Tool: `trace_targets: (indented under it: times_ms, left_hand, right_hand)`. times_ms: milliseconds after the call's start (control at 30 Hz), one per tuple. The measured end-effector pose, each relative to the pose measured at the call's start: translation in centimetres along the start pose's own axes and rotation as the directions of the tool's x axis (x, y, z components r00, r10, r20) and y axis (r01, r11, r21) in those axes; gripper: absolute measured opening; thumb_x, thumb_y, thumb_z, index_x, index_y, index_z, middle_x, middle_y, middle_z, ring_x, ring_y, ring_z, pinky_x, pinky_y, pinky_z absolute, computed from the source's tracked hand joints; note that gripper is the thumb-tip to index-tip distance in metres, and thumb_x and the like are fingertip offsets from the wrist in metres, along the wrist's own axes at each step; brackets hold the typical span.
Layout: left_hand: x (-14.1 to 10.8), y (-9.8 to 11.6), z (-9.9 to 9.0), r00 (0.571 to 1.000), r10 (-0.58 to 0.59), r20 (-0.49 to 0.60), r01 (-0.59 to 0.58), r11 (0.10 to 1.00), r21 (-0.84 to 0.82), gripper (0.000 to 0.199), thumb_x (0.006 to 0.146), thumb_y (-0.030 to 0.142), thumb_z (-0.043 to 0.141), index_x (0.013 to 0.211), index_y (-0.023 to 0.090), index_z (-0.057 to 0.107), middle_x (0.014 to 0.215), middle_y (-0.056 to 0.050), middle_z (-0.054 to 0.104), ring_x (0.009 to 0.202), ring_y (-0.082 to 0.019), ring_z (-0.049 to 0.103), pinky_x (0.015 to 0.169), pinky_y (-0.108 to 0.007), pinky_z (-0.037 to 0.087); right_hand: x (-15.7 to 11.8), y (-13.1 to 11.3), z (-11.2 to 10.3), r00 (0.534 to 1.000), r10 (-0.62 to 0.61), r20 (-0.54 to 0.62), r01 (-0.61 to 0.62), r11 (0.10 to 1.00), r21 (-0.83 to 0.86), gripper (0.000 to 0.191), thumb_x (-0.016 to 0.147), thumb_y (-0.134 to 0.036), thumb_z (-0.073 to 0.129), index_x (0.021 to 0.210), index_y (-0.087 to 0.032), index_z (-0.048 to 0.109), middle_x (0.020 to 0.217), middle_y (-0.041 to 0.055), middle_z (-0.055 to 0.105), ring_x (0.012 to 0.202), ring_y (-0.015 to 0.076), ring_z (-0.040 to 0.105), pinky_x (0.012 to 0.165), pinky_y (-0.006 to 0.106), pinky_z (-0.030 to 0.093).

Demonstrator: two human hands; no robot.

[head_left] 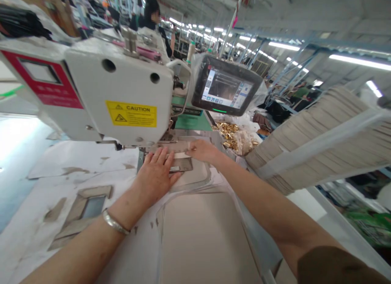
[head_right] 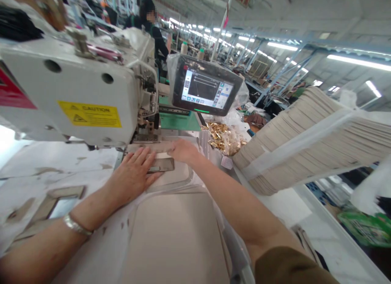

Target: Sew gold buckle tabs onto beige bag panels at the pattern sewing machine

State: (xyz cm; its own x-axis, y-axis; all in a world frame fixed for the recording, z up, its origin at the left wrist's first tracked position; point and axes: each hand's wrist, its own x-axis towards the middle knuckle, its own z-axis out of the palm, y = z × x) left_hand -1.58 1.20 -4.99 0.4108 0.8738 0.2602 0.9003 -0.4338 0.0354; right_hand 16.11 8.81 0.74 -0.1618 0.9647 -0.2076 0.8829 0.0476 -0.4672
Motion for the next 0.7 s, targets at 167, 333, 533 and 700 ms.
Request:
trace_targets:
  times_ms: [167, 333, 533, 700]
  left_hand:
    - [0.0, 0.0, 0.1, 1.000, 0.008, -0.009, -0.008, 1.000, -0.009, 0.068, 0.092, 0.050, 0.044, 0.141, 0.004, 0.043, 0.149, -0.024, 0.042, 0.138, -0.038, 0.038, 0.112, -0.054, 0.031]
    - [0.0, 0.0, 0.2, 1.000, 0.012, 0.021, -0.012, 1.000, 0.000, 0.070, 0.092, 0.051, 0.042, 0.144, 0.004, 0.038, 0.151, -0.025, 0.038, 0.140, -0.038, 0.034, 0.112, -0.053, 0.029]
    - [0.1, 0.0, 0.2, 1.000, 0.003, 0.023, -0.002, 1.000, -0.016, 0.069, 0.092, 0.051, 0.042, 0.143, 0.004, 0.039, 0.151, -0.024, 0.039, 0.141, -0.038, 0.033, 0.112, -0.053, 0.028]
    - [0.1, 0.0, 0.2, 1.000, 0.007, 0.017, -0.007, 1.000, -0.003, 0.069, 0.092, 0.051, 0.041, 0.143, 0.005, 0.039, 0.150, -0.024, 0.039, 0.141, -0.038, 0.034, 0.112, -0.053, 0.028]
  right_hand:
    - [-0.6, -1.4, -1.0, 0.979, 0.167, 0.117, -0.198, 0.914, 0.355, 0.030, 0.079, -0.008, 0.069, 0.057, -0.017, 0.050, 0.049, -0.0005, 0.055, 0.055, 0.0129, 0.060, 0.054, 0.021, 0.052]
    - [-0.4, 0.1, -1.2, 0.930, 0.150, 0.335, -0.350, 0.637, 0.687, 0.028, 0.082, -0.001, 0.065, 0.062, -0.014, 0.050, 0.050, -0.0032, 0.054, 0.048, 0.0073, 0.053, 0.052, 0.018, 0.051]
    - [0.0, 1.9, -0.4, 0.926, 0.146, 0.347, -0.365, 0.575, 0.732, 0.030, 0.075, -0.007, 0.077, 0.062, -0.014, 0.051, 0.047, -0.0049, 0.054, 0.044, 0.0062, 0.049, 0.045, 0.016, 0.043]
    - [-0.2, 2.1, 0.0, 0.944, 0.135, 0.302, -0.319, 0.611, 0.724, 0.030, 0.074, -0.010, 0.079, 0.063, -0.014, 0.051, 0.046, -0.0046, 0.055, 0.043, 0.0063, 0.051, 0.046, 0.016, 0.044]
